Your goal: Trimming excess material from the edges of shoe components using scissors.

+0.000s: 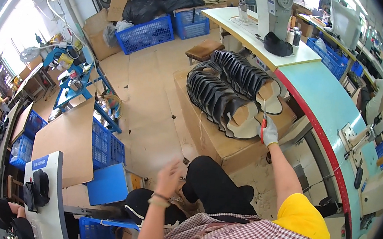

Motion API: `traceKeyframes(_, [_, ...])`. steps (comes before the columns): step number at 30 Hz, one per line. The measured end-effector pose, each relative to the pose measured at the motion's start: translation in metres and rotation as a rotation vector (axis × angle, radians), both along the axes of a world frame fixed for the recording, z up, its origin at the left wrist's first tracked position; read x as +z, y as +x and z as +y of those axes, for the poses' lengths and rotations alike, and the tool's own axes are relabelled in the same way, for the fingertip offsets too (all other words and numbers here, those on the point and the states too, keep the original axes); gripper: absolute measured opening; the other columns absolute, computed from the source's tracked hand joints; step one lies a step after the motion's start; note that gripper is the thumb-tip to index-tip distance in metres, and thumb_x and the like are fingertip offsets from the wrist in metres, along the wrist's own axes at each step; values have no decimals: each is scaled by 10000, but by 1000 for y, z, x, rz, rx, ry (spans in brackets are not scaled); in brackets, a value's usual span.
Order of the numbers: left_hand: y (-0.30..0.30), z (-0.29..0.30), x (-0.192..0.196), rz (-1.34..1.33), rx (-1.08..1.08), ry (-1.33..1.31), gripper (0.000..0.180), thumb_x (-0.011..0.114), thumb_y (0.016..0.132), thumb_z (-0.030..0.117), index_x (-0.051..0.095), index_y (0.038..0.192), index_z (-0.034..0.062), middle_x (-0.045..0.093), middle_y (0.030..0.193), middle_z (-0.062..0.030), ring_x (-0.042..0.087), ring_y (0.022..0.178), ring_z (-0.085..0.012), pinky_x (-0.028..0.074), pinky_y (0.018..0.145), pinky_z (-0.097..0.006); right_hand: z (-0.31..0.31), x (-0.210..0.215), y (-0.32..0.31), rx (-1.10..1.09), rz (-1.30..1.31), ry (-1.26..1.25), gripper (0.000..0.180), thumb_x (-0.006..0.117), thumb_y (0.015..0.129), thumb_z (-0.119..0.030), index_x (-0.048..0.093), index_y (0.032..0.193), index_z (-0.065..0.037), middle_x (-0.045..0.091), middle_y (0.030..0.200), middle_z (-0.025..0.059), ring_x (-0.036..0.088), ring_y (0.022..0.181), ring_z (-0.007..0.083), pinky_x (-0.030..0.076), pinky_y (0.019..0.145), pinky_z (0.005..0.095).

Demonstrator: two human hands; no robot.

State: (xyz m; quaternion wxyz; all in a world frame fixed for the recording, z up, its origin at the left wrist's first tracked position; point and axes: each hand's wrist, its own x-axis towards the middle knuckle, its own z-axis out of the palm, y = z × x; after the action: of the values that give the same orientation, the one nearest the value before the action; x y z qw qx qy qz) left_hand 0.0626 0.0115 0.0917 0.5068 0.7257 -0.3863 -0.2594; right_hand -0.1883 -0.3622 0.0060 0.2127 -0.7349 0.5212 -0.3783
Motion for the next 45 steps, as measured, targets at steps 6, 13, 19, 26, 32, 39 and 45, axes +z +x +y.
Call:
traceKeyframes(6, [37,164,-38,9,713,-89,153,588,908,109,656,971,-13,642,801,-51,618,623,-102,477,492,-201,6,34,14,165,90,-47,549,654,728,-235,516,1236,-79,600,1109,220,573,1033,381,463,879,401])
traceKeyframes(13, [53,301,-119,127,1265,23,346,633,869,135,579,1181,-7,661,926,-78,593,769,-130,497,694,-260,4,-9,55,52,445,87,554,373,930,-542,575,1153,-77,620,1025,233,604,926,400,468,760,483])
traceKeyframes(19, [-13,447,-217,-73,1553,700,225,650,723,147,684,922,48,680,913,-183,652,872,-332,506,797,-398,-6,-20,2,268,98,349,241,525,874,-288,602,1015,-108,538,643,44,529,576,201,425,508,326])
traceKeyframes(26, [-88,509,-303,687,1007,1186,749,639,700,591,602,1166,5,584,1198,-231,542,1161,-330,403,1002,-379,-21,39,8,349,85,19,504,506,948,-317,470,1324,17,557,1253,172,543,1122,226,449,870,294])
traceKeyframes(32, [-28,504,-311,350,1712,792,924,660,682,616,470,1303,-41,498,1297,-276,481,1218,-388,357,1054,-414,-47,23,103,692,-300,687,441,580,902,-273,485,1319,-165,611,921,-27,533,673,72,384,494,204])
traceKeyframes(39, [-12,456,-349,213,1299,1151,339,620,842,357,676,941,37,685,995,-139,653,905,-302,509,821,-394,4,71,94,207,-526,337,204,680,808,-308,571,820,-136,500,624,-16,476,516,134,366,468,314])
traceKeyframes(45, [-5,464,-306,344,1604,875,605,761,694,317,542,1135,-34,607,1130,-226,625,960,-365,516,824,-446,71,140,79,287,-816,386,467,655,790,-63,447,1207,-65,530,657,31,544,532,155,462,506,284])
